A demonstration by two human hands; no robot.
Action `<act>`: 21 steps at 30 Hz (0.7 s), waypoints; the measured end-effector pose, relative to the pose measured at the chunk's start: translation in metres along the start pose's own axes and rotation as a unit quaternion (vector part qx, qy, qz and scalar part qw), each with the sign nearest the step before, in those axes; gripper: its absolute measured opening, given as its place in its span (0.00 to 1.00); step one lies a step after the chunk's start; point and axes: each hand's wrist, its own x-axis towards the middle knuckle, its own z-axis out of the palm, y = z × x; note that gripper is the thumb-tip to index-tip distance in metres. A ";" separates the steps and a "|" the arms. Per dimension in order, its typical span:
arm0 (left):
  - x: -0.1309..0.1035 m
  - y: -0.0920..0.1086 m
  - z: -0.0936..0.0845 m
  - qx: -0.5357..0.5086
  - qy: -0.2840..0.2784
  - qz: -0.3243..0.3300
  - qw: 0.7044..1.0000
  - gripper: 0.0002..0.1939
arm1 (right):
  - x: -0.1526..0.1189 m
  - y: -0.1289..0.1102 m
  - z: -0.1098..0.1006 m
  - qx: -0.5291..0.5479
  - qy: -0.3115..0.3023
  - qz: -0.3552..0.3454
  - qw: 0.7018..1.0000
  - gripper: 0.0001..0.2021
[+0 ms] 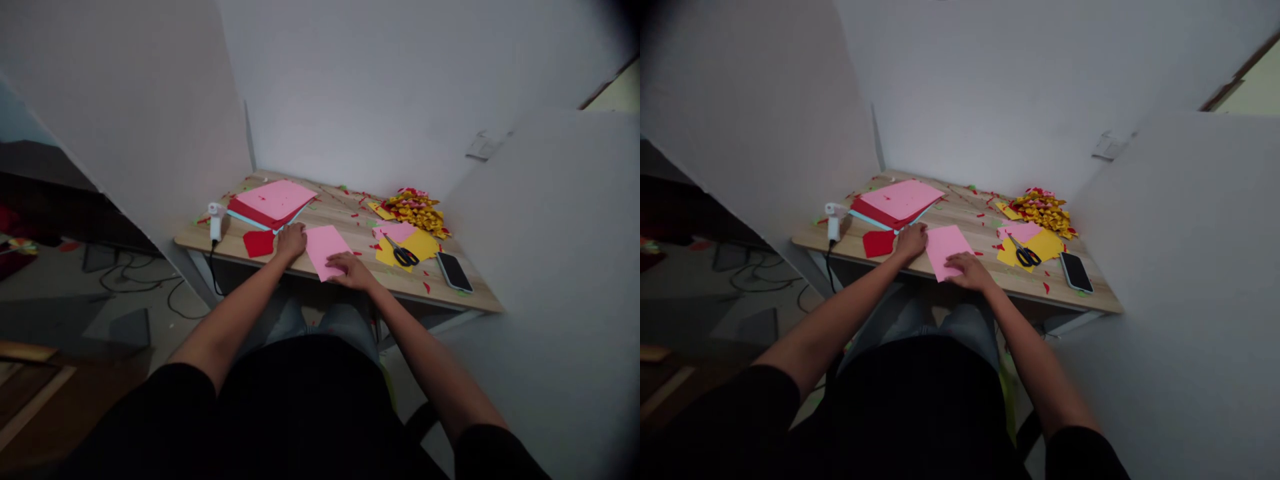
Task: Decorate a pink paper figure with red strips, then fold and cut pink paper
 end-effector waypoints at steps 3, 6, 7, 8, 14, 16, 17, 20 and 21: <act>0.001 -0.001 0.003 -0.006 0.005 -0.005 1.000 0.19 | 0.000 0.000 0.000 0.010 -0.005 0.009 1.000 0.20; 0.000 -0.002 0.004 -0.010 0.010 -0.002 1.000 0.19 | 0.000 -0.001 0.002 0.020 0.000 0.016 1.000 0.17; 0.000 -0.002 0.004 -0.013 0.011 0.000 1.000 0.18 | 0.000 0.000 0.003 0.025 0.007 0.019 0.999 0.16; -0.001 -0.001 0.004 -0.017 0.012 0.002 1.000 0.18 | -0.001 0.000 0.004 0.030 0.016 0.024 0.999 0.14; 0.001 -0.003 0.002 -0.071 0.045 -0.011 0.996 0.18 | -0.006 0.020 0.010 0.070 0.157 0.149 0.974 0.13; 0.002 -0.005 0.001 -0.095 0.060 -0.018 0.994 0.19 | -0.008 0.028 0.008 0.095 0.222 0.198 0.950 0.15; 0.002 -0.006 0.001 -0.105 0.065 -0.020 0.992 0.19 | -0.009 0.031 0.007 0.111 0.250 0.216 0.938 0.15; 0.002 -0.008 0.001 -0.126 0.070 -0.021 0.989 0.19 | -0.009 0.038 0.006 0.165 0.310 0.246 0.904 0.16; 0.002 -0.008 0.001 -0.130 0.069 -0.022 0.989 0.18 | -0.010 0.040 0.007 0.185 0.326 0.252 0.892 0.16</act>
